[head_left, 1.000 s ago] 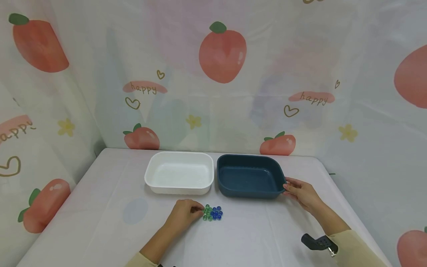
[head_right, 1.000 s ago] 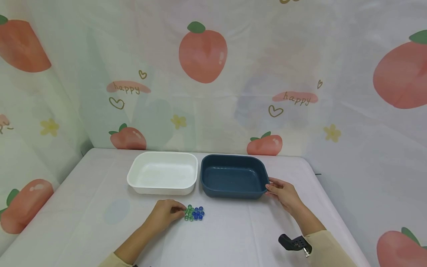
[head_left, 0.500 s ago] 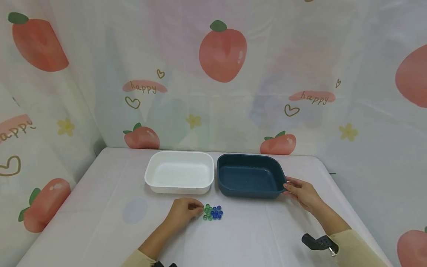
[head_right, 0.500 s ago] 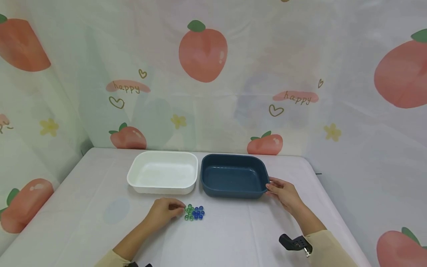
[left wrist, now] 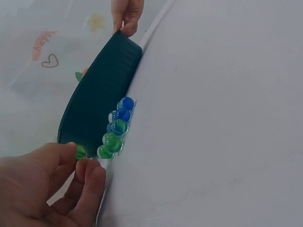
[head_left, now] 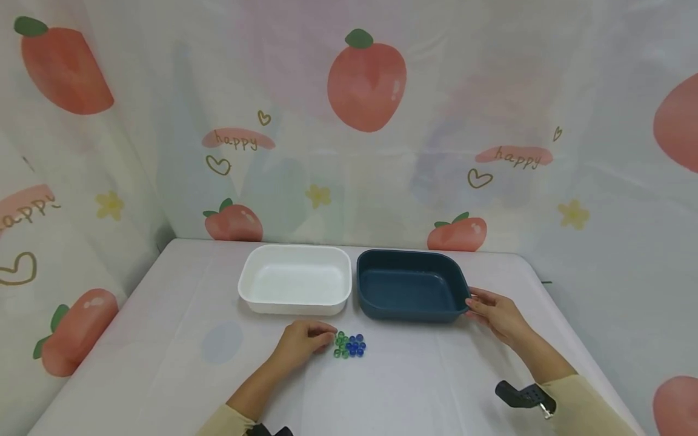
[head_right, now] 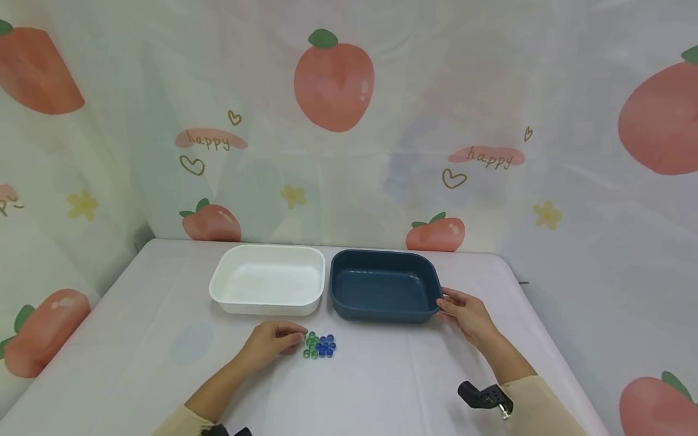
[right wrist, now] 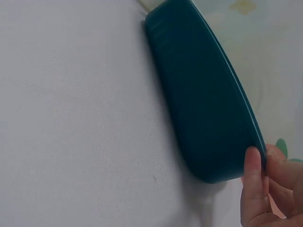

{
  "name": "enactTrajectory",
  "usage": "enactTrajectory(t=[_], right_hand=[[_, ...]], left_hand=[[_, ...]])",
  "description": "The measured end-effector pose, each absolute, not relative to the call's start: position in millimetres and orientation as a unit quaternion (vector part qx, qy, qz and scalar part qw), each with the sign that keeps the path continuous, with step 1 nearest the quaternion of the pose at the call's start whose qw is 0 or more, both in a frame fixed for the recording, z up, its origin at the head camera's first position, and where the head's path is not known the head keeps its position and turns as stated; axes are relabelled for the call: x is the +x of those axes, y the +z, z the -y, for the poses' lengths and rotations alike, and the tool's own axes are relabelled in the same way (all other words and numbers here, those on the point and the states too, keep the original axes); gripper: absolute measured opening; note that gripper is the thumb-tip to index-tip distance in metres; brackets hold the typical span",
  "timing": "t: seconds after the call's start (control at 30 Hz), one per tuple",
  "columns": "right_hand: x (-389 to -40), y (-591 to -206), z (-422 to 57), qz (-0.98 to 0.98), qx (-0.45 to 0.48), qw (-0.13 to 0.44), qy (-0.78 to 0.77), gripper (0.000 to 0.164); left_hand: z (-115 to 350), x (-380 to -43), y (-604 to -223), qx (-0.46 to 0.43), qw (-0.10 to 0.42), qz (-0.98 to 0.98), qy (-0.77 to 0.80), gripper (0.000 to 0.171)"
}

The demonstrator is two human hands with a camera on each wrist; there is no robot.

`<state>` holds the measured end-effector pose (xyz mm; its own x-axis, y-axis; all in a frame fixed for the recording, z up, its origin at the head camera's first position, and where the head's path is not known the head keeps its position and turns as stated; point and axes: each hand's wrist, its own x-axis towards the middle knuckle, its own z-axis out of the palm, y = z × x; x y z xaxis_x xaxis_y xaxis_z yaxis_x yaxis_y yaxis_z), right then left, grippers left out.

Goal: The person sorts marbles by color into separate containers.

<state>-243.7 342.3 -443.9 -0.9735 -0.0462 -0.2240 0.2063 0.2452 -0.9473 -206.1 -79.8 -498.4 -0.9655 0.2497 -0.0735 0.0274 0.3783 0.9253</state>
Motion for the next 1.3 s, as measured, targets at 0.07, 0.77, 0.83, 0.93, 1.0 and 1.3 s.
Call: enactTrajectory(t=[0.07, 0.77, 0.83, 0.93, 1.0, 1.3], right_hand=[[-244.1, -443.4, -342.4, -0.781, 0.049, 0.104, -0.614, 0.063], [-244.2, -440.8, -342.6, -0.771, 0.062, 0.119, -0.622, 0.062], [-244.8, -440.8, -343.6, -0.768, 0.064, 0.122, -0.625, 0.062], [-245.8, -440.0, -344.8, -0.767, 0.067, 0.129, -0.625, 0.062], [-246.5, -438.3, -345.1, -0.766, 0.068, 0.136, -0.625, 0.061], [-248.3, -425.6, -348.0, -0.751, 0.063, 0.176, -0.633, 0.062]], left_hand=[[79.0, -206.8, -496.8, 0.079, 0.109, -0.805, 0.578, 0.02], [69.7, -213.6, -481.1, 0.005, 0.165, -0.66, 0.733, 0.032], [69.3, -214.7, -479.6, 0.001, 0.165, -0.654, 0.738, 0.033], [68.6, -216.4, -477.6, -0.003, 0.166, -0.65, 0.741, 0.033], [68.0, -217.3, -475.8, -0.005, 0.168, -0.649, 0.742, 0.034], [62.0, -219.4, -467.9, -0.006, 0.171, -0.655, 0.736, 0.035]])
